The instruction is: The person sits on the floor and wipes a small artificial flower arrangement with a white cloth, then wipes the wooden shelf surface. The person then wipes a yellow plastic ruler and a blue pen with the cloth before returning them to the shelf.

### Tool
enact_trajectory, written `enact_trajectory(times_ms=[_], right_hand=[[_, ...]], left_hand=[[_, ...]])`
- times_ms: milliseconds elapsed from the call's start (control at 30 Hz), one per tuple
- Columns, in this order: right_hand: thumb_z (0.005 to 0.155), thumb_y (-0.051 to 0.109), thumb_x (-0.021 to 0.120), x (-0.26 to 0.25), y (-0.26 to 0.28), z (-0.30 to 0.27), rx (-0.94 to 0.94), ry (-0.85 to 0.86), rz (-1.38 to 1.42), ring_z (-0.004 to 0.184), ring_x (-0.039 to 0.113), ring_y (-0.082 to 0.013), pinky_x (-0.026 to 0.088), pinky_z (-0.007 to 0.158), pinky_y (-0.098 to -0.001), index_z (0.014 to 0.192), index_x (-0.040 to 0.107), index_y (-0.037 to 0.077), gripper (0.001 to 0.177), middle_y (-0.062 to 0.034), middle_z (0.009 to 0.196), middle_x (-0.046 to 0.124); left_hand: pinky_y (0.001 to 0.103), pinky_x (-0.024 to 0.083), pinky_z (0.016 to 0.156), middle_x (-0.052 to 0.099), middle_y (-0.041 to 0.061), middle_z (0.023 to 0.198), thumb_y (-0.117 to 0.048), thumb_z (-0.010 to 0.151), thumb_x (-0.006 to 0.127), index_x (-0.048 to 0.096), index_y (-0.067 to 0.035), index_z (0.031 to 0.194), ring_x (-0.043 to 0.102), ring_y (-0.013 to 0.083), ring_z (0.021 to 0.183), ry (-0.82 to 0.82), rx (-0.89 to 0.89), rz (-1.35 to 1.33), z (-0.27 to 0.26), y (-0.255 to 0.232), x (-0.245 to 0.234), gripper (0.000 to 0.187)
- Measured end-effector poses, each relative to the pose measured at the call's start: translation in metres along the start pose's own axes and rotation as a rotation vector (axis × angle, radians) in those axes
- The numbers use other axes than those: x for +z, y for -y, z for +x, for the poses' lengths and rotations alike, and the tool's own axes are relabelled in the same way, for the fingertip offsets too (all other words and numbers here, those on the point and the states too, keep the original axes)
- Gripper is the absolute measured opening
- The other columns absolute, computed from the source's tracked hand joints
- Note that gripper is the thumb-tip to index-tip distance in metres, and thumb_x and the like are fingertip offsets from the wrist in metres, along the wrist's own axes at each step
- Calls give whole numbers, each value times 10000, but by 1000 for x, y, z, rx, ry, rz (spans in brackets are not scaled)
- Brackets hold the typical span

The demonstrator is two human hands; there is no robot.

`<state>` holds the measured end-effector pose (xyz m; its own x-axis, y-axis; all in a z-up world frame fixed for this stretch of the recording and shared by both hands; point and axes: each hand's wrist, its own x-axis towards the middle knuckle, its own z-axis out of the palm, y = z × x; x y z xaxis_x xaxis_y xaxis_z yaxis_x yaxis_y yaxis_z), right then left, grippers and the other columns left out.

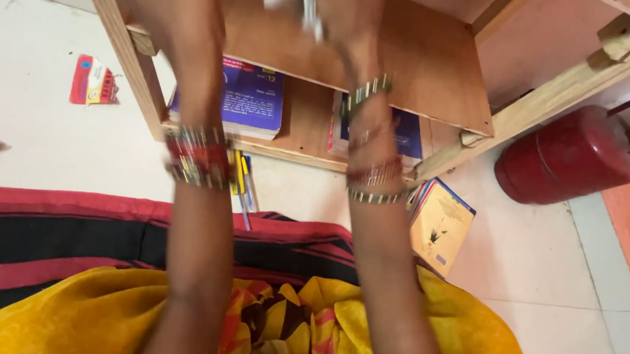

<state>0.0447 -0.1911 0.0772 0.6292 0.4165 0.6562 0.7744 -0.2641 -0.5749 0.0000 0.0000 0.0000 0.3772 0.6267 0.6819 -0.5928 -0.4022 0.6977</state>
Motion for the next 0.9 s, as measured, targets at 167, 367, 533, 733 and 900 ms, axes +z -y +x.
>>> enact_trajectory(times_ms=[167,367,533,733,900], right_hand=[[951,205,770,17,-18,-82,236,-296,353,684,581,-47,444,590,-212,896,759,21,192,2,766,664],[945,210,738,42,-62,-149,608,-549,701,660,589,-83,447,574,-215,916,739,-7,219,-20,745,659],[968,231,690,61,-96,-180,746,-675,803,725,612,-128,491,620,-250,970,740,-2,238,-43,830,639],[1002,179,573,89,-87,-195,483,-705,665,1013,599,-179,524,857,-302,1289,621,22,330,-82,1130,585],[1010,52,511,100,-63,-206,375,-576,491,1281,531,-171,469,1074,-304,1369,545,59,361,-53,1366,516]], left_hand=[[235,634,763,702,-30,1024,33,944,610,616,-25,1063,679,53,883,-59,-437,-385,-105,4,16,132],[219,568,701,736,31,881,29,847,768,745,-4,1032,663,80,759,150,-584,-154,-164,30,22,189],[258,506,608,747,87,811,-72,999,625,743,7,1022,647,134,664,154,-800,-289,-173,32,28,144],[271,566,743,752,124,1050,-103,995,547,716,-23,1114,727,131,899,272,-771,-333,-191,3,42,221],[277,592,801,782,111,1090,-36,847,617,727,-17,1166,731,139,922,396,-588,-155,-191,-8,37,338]])
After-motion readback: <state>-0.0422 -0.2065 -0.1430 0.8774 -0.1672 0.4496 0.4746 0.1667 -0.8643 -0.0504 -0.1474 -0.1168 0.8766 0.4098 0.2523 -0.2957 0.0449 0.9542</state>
